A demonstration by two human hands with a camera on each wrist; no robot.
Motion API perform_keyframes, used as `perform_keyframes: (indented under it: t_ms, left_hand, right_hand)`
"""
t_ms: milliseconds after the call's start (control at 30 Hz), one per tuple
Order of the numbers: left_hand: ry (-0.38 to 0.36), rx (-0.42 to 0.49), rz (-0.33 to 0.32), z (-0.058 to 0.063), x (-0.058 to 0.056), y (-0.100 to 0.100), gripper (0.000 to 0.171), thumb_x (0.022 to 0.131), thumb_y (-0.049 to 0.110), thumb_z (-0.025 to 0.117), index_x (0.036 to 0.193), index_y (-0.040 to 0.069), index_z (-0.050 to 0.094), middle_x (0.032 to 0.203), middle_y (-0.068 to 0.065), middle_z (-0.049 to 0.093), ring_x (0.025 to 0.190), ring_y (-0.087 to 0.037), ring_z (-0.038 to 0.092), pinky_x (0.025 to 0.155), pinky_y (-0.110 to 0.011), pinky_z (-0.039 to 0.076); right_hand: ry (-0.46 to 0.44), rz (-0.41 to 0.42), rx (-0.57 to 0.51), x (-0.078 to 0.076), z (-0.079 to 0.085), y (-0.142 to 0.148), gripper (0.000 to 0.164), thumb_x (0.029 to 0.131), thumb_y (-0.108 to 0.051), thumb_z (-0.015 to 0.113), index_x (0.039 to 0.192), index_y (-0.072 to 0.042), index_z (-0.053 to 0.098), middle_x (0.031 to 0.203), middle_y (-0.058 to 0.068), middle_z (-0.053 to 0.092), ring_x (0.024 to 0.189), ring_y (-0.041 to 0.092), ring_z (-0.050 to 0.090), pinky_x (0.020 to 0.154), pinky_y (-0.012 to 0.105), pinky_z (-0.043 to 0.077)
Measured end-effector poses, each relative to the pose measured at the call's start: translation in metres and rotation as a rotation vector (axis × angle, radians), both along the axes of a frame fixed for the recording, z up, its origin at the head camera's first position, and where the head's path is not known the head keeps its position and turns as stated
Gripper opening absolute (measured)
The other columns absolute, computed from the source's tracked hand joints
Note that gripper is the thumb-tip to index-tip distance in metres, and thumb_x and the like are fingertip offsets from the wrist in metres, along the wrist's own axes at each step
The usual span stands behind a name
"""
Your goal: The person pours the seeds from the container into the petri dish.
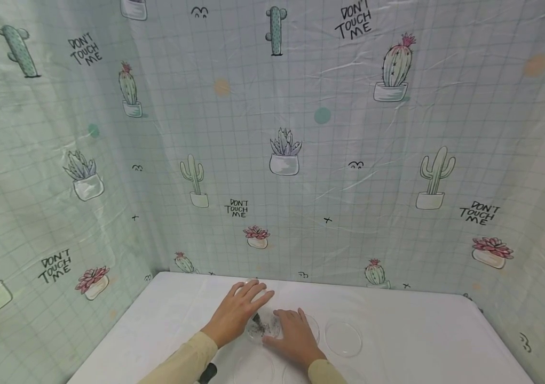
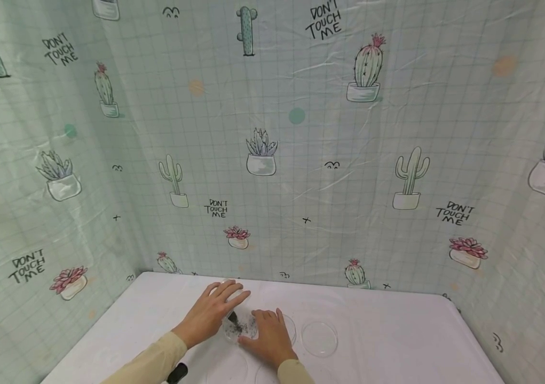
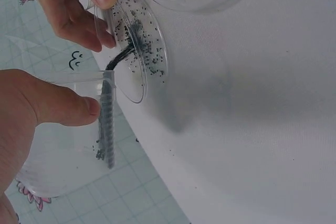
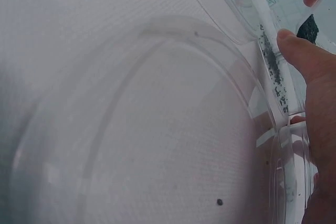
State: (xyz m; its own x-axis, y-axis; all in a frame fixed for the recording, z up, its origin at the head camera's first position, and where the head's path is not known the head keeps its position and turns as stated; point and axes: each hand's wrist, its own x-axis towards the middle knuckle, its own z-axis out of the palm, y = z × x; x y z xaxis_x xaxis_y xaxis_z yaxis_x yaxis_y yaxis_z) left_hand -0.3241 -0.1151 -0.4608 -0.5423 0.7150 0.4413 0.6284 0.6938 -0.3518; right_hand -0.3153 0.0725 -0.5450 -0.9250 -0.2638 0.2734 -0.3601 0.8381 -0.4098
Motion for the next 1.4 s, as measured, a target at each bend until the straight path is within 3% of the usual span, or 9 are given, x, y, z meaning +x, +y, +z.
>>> perform_keyframes:
  t_ms: [167,467,733,1000,1400]
  left_hand:
    - [-0.005,0.008,-0.003,0.001,0.002,0.000,0.077,0.070,0.005,0.073,0.136,0.028,0.041,0.133,0.001,0.048,0.128,-0.020,0.041,0.103,-0.044,0.037]
    - [-0.025,0.035,0.069,0.000,0.001,-0.002,0.078,0.071,0.008,0.073,0.137,0.027,0.038,0.135,0.002,0.046,0.129,-0.019,0.039,0.104,-0.040,0.036]
    - [-0.062,0.102,0.112,-0.003,0.004,-0.006,0.089,0.062,0.008,0.079,0.138,0.024,0.037,0.135,0.000,0.046,0.128,-0.020,0.040,0.100,-0.041,0.039]
    - [-0.077,0.153,0.200,-0.008,0.008,-0.009,0.090,0.063,0.011,0.078,0.140,0.022,0.033,0.134,-0.001,0.046,0.127,-0.019,0.040,0.097,-0.040,0.041]
    - [-0.051,0.252,0.234,-0.009,0.010,-0.018,0.102,0.050,0.018,0.085,0.139,0.014,0.035,0.131,-0.009,0.046,0.123,-0.023,0.043,0.092,-0.043,0.044]
  right_hand:
    - [0.009,0.005,0.002,-0.001,-0.001,0.000,0.075,0.072,-0.066,0.058,0.125,-0.013,0.052,0.122,0.002,0.059,0.117,0.025,0.050,0.109,0.056,0.023]
    - [0.022,0.005,0.001,-0.001,-0.002,-0.001,0.076,0.072,-0.067,0.057,0.125,-0.013,0.052,0.122,0.002,0.058,0.117,0.025,0.050,0.109,0.056,0.023]
    - [0.040,0.001,0.002,-0.001,-0.004,-0.001,0.077,0.072,-0.069,0.055,0.124,-0.012,0.052,0.122,0.003,0.059,0.116,0.026,0.051,0.109,0.056,0.024]
    - [0.041,0.015,0.001,0.002,-0.001,0.000,0.076,0.073,-0.067,0.055,0.124,-0.011,0.053,0.123,0.004,0.058,0.117,0.026,0.050,0.109,0.056,0.025]
    - [0.007,0.013,-0.016,0.005,0.003,0.000,0.077,0.073,-0.067,0.057,0.125,-0.011,0.052,0.124,0.005,0.057,0.117,0.028,0.050,0.109,0.057,0.023]
